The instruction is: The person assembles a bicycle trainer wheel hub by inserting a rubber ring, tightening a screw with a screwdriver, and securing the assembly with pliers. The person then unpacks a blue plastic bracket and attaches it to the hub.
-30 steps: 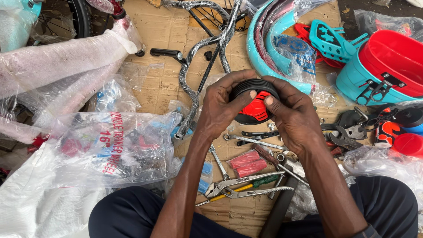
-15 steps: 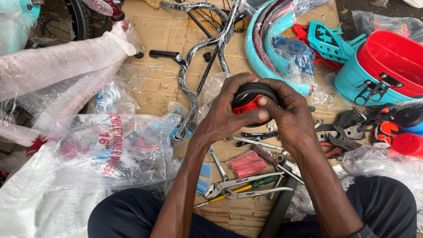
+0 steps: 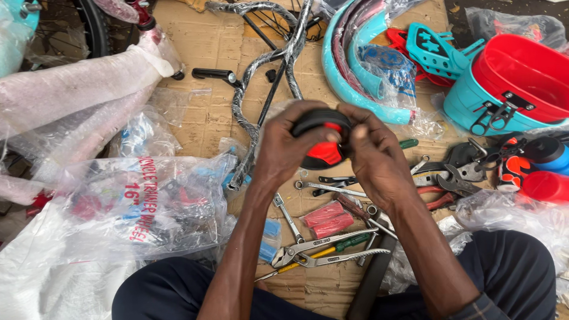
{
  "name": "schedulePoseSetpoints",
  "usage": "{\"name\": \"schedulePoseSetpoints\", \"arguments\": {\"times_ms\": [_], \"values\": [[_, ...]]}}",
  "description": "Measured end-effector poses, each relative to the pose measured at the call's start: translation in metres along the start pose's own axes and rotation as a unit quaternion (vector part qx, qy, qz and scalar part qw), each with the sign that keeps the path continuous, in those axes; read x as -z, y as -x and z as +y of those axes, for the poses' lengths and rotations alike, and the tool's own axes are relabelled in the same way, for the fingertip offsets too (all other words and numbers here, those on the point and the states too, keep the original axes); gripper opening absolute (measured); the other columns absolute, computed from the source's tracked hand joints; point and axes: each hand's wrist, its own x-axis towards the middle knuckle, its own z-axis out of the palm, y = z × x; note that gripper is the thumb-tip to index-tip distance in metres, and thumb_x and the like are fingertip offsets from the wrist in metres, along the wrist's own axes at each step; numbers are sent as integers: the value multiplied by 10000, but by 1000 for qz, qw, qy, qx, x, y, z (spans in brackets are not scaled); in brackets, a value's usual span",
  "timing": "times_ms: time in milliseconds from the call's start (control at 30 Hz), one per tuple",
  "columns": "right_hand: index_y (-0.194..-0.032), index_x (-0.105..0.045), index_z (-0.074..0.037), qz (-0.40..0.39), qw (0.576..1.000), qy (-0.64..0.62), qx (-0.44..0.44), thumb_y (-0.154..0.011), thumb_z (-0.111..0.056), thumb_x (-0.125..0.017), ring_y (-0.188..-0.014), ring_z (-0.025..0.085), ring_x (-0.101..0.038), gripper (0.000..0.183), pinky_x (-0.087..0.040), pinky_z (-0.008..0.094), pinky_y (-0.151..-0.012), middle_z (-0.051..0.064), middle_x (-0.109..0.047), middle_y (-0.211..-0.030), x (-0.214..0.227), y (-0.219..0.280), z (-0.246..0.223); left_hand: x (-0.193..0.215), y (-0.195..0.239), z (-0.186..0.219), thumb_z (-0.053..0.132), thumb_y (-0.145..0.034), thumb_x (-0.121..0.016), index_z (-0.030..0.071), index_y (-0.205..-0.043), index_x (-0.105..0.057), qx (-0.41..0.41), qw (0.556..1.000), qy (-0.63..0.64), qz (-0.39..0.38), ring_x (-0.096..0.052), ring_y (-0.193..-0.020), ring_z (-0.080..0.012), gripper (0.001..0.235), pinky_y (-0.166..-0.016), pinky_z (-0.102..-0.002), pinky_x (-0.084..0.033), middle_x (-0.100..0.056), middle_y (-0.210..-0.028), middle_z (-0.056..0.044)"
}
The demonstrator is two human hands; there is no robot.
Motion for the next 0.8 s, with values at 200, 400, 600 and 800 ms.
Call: {"name": "schedulePoseSetpoints", "arguments": {"times_ms": [200, 400, 600, 800], "values": [[-1496, -437, -52, -72, 953, 293, 20, -1068, -369, -489, -1306, 212, -597, 536, -457, 361, -1111, 133, -621, -1394, -17, 8, 8, 18, -9, 8, 425, -1056, -625, 26, -1040, -701, -7, 933, 189, 306, -631, -836, -125, 406, -742, -299, -565, -695, -949, -49], [-1310, -569, -42, -21, 772, 621, 135, -919, -257, -703, -870, 383, -657, 466, -512, 492, -686, 186, -638, -1078, -46, 19, 2, 33, -1, 14, 550, -966, -576, 48, -1084, -656, 125, 875, 341, 322, -672, -857, -146, 521, -707, -316, -616, -690, -983, -48], [-938, -681, -11, 15, 812, 563, 153, -941, -205, -690, -644, 292, -605, 195, -441, 421, -605, 128, -626, -748, 3, 18, -20, 20, 5, 5, 705, -975, -363, 29, -1105, -635, 145, 950, 277, 14, -723, -994, -197, 740, -994, -413, -547, -713, -1069, -96], [-946, -676, -43, 272, 896, 351, -19, -1017, -254, -644, -587, 83, -421, 224, -350, 288, -504, -16, -541, -703, 100, 47, -54, 6, 12, -2, 833, -982, -28, -8, -677, -664, 181, 952, 39, -246, -778, -821, -277, 1097, -1035, -468, -541, -706, -704, -179]]}}
